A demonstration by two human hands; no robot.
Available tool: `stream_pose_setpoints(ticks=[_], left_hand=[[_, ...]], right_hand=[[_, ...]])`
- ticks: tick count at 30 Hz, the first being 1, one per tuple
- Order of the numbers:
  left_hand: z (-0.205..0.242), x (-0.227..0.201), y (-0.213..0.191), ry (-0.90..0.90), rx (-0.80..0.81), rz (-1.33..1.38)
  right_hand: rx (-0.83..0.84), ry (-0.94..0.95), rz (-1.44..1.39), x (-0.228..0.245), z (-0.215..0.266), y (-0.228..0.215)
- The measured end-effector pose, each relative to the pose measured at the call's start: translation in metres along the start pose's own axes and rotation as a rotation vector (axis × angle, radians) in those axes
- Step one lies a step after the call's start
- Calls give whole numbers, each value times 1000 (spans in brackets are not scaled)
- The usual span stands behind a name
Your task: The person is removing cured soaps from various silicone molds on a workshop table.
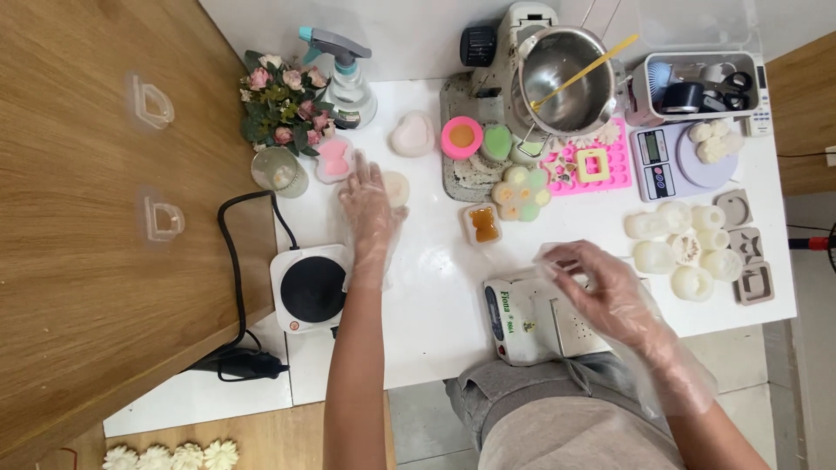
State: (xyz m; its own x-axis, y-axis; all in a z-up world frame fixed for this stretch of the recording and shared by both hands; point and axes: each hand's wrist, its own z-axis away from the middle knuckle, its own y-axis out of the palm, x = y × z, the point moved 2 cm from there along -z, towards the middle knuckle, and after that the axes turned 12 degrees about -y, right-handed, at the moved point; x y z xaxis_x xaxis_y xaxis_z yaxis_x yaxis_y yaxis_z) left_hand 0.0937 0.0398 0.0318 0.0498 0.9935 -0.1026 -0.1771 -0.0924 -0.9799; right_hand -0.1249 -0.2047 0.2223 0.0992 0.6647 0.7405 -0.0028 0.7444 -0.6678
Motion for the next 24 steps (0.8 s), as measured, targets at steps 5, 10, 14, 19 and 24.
stream_pose_setpoints(ticks=[5, 10, 14, 19, 24], left_hand=[[-10, -6, 19, 107, -9, -43], [-5, -6, 17, 54, 16, -11], [-1, -7, 32, 77, -136, 3], [29, -24, 18, 112, 5, 128], [103, -45, -53, 141, -80, 1016]], right_hand=[[111, -26, 68, 17, 1, -5], [50, 14, 66, -6, 12, -10], [44, 43, 63, -2, 13, -15], [31, 71, 9, -6, 14, -16], [0, 161, -375, -36, 26, -19]])
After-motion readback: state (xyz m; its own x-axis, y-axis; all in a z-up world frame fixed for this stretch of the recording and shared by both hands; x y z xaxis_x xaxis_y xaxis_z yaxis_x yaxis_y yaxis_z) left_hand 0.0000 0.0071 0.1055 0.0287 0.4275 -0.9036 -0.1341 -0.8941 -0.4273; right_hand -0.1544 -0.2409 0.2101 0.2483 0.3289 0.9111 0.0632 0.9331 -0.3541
